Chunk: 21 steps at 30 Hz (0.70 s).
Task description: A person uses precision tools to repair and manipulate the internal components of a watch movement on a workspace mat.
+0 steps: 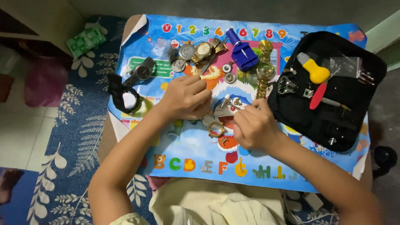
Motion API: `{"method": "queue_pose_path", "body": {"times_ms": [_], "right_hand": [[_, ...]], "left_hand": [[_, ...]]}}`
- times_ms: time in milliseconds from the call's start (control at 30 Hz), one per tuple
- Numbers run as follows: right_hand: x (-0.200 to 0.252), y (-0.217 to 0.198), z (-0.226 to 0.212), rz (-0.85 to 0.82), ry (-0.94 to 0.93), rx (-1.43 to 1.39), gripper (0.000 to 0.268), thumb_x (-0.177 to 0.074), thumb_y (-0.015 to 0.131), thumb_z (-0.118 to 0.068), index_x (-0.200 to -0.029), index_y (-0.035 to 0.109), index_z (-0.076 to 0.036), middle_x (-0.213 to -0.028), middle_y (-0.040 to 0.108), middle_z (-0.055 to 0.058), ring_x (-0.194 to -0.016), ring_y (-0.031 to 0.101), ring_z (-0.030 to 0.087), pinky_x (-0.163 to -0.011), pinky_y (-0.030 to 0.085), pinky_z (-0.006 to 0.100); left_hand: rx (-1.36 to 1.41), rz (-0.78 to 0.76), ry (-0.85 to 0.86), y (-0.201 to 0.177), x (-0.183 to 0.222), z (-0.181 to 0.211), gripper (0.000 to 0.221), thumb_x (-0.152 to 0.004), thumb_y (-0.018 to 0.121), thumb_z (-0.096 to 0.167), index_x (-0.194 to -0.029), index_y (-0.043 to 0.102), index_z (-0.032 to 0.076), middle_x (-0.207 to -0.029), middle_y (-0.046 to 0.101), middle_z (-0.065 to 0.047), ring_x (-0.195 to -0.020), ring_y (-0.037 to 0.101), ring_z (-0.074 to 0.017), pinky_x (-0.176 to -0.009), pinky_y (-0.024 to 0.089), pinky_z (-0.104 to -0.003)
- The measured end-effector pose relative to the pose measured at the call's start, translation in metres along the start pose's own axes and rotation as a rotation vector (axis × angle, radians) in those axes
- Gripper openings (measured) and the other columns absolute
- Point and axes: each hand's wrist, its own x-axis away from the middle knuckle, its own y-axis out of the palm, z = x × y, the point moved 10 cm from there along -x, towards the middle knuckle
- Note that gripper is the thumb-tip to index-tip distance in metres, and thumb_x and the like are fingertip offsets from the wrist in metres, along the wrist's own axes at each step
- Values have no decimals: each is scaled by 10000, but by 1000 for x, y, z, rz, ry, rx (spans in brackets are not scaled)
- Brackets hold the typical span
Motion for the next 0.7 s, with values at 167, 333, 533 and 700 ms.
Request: {"method": "queue_pose_path", "body": {"times_ms": [167,333,533,700], "right_hand": [[-7,-8,-17,26,-65,112,349,-983,423,-217,-641,439,-149,-584,385,26,-530,457,222,-698,441,393],[-2,-4,-26,0,-128,142,374,-1021,440,-245,-671,514,-138,-603,407,37,-550,476,227,-719,437,394],[3,-9,-38,-92,-130,129,253,-970,607,-165,-723,572,-121,-670,500,51,-610,487,234,-771,437,392],[1,-8,-49,-180,-173,253,145,-955,739,-169,-1068,755,-80,-787,595,8,-666,515,168,-861,417,337]], "left_hand": [[-108,-73,106,-8,-5,4,156,-724,644,245,-763,516,166,-756,417,-6,-687,477,-212,-633,439,-332],[228,-234,-34,19,19,-15,302,-765,701,391,-883,662,115,-809,512,-66,-748,519,-275,-638,465,-383],[411,-386,-11,27,13,13,385,-720,747,391,-966,716,96,-942,576,-65,-798,543,-285,-716,462,-412],[366,-488,22,30,15,25,466,-613,773,332,-1014,741,97,-977,609,-81,-835,564,-292,-790,440,-433]]}}
